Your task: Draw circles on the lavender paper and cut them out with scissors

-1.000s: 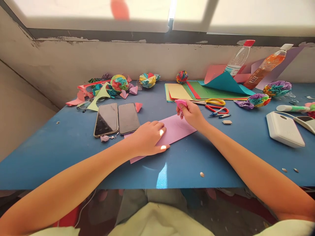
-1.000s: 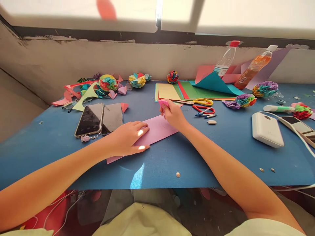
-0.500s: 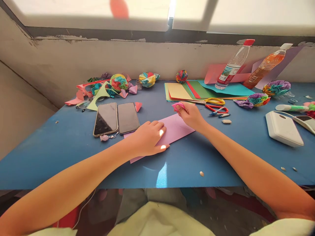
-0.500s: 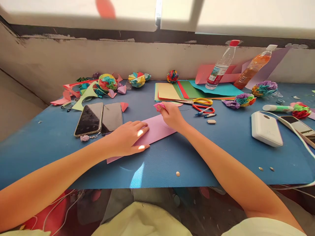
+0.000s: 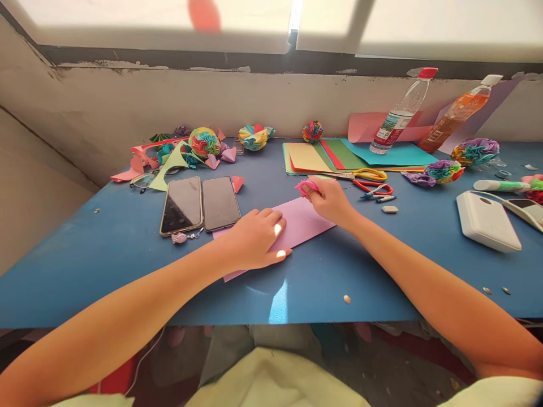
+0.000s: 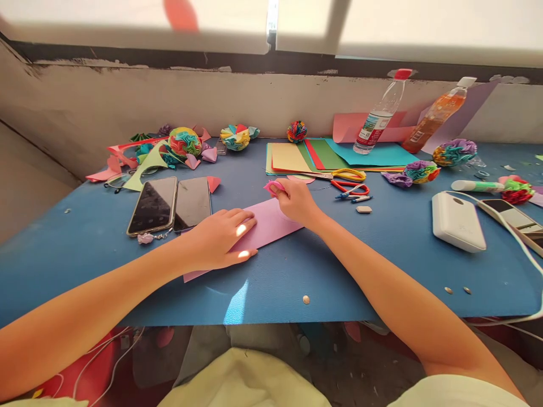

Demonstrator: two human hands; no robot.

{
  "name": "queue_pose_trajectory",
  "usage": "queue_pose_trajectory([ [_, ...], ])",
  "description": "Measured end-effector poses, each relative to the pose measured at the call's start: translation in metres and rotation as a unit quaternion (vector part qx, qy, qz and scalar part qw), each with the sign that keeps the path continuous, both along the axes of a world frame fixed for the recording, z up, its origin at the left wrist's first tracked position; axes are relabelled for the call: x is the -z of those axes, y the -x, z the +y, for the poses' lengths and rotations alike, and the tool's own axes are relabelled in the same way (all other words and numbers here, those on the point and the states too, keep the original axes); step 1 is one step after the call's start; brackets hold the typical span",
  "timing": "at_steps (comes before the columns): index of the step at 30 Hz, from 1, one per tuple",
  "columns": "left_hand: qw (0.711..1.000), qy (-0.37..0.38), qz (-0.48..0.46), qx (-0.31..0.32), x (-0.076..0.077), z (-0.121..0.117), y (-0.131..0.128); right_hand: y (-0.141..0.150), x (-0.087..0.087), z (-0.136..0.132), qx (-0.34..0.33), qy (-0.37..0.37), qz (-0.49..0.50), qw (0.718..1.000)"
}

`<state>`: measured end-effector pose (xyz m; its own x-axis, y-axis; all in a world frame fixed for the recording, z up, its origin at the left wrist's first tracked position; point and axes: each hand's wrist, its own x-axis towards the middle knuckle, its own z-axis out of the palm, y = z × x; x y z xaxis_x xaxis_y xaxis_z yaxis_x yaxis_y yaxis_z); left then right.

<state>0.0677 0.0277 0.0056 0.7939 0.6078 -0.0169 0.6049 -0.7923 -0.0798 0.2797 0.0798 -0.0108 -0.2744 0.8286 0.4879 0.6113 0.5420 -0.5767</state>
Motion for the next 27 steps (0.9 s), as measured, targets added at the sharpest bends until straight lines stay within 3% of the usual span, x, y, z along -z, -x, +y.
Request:
queue_pose_trajectory([
  [15, 1.0, 0.004, -0.001, 0.003, -0.001, 0.0, 0.0, 0.003, -0.001, -0.003, -0.01, 0.041, 0.047, 0.998],
  [19, 1.0, 0.001, -0.002, 0.003, 0.0, 0.001, 0.0, 0.004, -0.001, -0.003, -0.012, 0.059, 0.108, 0.992],
  [27, 1.0, 0.009, -0.025, -0.008, -0.001, 0.001, 0.0, 0.011, -0.005, -0.017, -0.079, 0.103, 0.155, 0.979],
])
